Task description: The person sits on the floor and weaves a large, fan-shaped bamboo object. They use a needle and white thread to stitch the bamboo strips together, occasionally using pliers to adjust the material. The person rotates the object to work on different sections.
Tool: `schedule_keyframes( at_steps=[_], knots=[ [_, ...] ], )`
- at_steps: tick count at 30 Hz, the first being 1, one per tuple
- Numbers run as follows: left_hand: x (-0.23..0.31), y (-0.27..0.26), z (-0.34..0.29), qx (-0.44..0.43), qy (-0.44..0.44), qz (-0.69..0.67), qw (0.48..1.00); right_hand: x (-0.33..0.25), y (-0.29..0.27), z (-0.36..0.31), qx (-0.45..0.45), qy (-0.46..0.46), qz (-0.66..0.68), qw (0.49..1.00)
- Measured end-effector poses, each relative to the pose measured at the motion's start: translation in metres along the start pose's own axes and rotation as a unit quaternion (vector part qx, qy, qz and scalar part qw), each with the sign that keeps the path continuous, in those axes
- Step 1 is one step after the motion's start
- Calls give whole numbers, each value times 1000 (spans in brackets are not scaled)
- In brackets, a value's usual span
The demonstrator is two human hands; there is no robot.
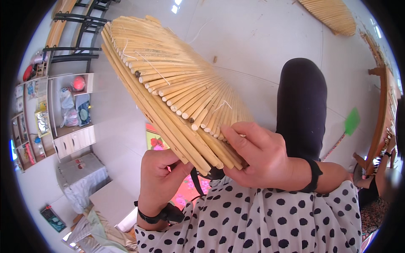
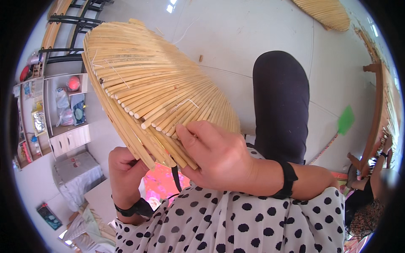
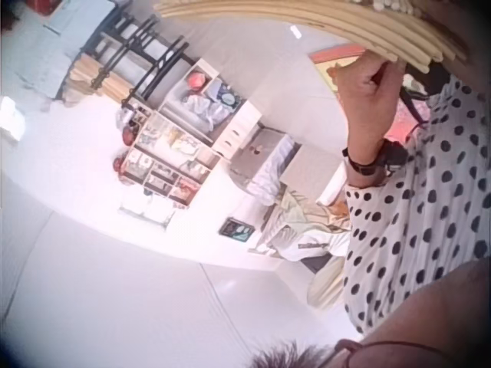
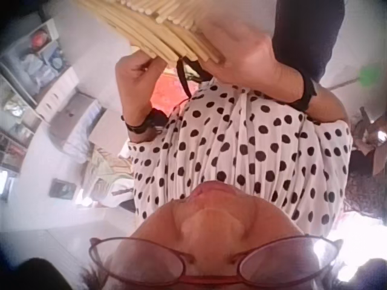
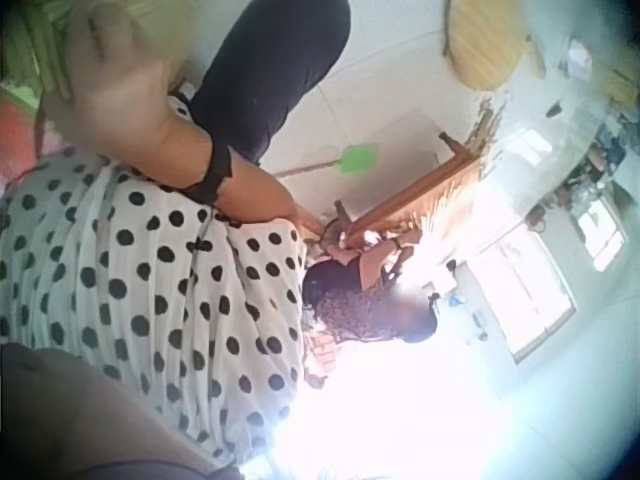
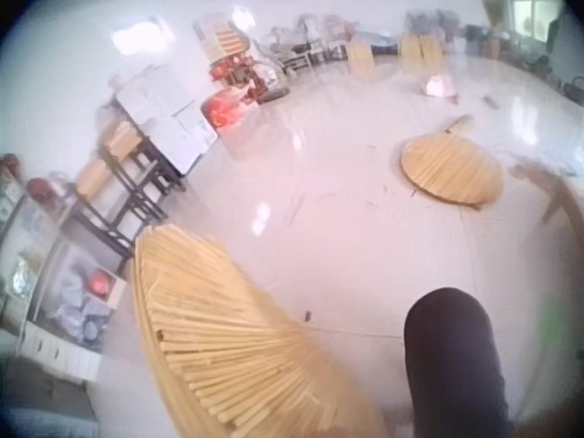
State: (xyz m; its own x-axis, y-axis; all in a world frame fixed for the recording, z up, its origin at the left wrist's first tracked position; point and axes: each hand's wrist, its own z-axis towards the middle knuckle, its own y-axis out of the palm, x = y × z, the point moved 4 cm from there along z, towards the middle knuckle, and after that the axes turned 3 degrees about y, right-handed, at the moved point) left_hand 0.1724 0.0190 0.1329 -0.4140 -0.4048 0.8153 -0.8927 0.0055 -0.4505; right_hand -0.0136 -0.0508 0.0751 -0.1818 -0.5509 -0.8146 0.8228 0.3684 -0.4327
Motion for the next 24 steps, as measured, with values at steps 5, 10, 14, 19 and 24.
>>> schedule_keyframes(
  at_steps=[5,10,14,19,24],
  knots=[
    [6,1,-5,25,-54,-34,998,10,-4,1,-33,41,93,994],
    [13,4,-7,45,-88,-23,995,22,2,-2,-51,62,200,976],
    [25,9,-6,51,-82,4,995,29,4,-5,-52,48,246,967],
    [30,12,-3,68,-59,18,996,32,5,-6,-61,46,273,959],
    [30,13,0,69,-23,45,996,34,6,-5,-52,37,286,956]
  ],
)
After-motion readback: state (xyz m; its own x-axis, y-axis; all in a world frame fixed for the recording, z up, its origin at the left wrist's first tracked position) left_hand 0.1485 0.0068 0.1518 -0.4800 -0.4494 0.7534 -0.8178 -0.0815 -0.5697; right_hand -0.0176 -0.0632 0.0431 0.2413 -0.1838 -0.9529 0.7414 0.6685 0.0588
